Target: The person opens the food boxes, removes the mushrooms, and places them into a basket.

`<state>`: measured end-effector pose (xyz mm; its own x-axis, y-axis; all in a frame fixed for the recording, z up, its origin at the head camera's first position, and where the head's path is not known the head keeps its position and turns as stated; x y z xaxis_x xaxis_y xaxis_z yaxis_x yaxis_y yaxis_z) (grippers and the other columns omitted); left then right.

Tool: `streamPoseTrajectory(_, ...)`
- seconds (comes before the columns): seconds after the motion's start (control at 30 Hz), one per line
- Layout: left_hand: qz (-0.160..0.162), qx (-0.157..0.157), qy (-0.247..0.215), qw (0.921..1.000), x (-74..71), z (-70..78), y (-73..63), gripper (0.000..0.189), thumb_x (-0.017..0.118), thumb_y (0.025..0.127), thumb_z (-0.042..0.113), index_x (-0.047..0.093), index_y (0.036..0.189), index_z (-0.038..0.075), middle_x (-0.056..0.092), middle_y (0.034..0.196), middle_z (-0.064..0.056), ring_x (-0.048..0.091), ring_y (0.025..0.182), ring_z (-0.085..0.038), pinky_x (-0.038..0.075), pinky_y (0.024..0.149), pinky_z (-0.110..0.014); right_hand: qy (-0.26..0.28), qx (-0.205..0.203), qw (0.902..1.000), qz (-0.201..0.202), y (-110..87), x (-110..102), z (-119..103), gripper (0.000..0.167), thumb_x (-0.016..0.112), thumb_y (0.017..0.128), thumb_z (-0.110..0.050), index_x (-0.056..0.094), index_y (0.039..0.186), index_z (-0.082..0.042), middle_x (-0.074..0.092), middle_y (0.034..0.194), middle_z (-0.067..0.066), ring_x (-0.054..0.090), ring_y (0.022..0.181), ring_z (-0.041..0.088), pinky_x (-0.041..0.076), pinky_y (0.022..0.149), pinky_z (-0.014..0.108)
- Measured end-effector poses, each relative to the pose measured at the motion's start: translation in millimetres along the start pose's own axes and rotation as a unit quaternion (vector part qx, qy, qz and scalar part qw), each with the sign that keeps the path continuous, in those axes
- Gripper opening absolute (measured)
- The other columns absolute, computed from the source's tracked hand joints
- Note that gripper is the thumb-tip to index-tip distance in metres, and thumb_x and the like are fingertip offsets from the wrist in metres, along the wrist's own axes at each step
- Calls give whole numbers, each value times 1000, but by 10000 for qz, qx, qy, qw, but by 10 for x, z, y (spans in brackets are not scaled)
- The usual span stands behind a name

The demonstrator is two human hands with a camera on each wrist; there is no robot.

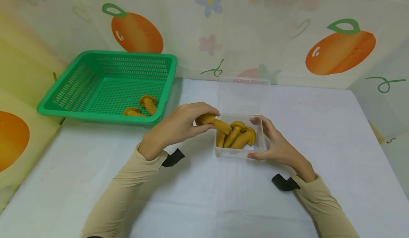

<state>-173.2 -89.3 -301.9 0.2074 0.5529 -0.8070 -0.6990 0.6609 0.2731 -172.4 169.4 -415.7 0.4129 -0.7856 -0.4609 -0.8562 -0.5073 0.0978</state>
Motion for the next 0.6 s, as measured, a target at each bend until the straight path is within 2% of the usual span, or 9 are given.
streamPoseTrajectory(0.23, 482, 5, -19, 9988, -195, -125, -155, 31, 75, 87, 7, 67, 117, 4, 71, 107, -4, 61, 86, -13, 54, 76, -26, -99, -56, 9999, 29, 0, -1, -8, 112, 91, 67, -8, 20, 153, -14, 37, 150, 18, 32, 143, 35, 18, 118, 64)
streamPoseTrajectory(0.4, 704, -123, -12, 9974, -243, -235, -271, 31, 75, 86, 5, 68, 116, 4, 71, 107, -5, 60, 88, -12, 53, 80, -27, -108, -89, 9999, 36, 0, -1, -13, 111, 91, 67, -7, 21, 153, -12, 37, 149, 19, 32, 143, 34, 19, 119, 63)
streamPoseTrajectory(0.6, 1199, -77, 90, 9927, -312, -362, -381, 33, 80, 81, 1, 69, 112, 4, 73, 106, -6, 63, 88, -14, 50, 81, -19, -118, -80, 9999, 19, -2, 0, -19, 112, 91, 67, -7, 20, 154, -14, 36, 150, 19, 32, 144, 34, 18, 119, 62)
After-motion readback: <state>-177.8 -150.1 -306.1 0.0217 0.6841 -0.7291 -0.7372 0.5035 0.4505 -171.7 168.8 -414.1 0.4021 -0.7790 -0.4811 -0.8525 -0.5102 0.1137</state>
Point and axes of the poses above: each hand's wrist, its own y-axis towards the middle knuckle, its own x-axis out of the palm, z = x × y, the point moved 5 cm from there along y, towards the middle knuckle
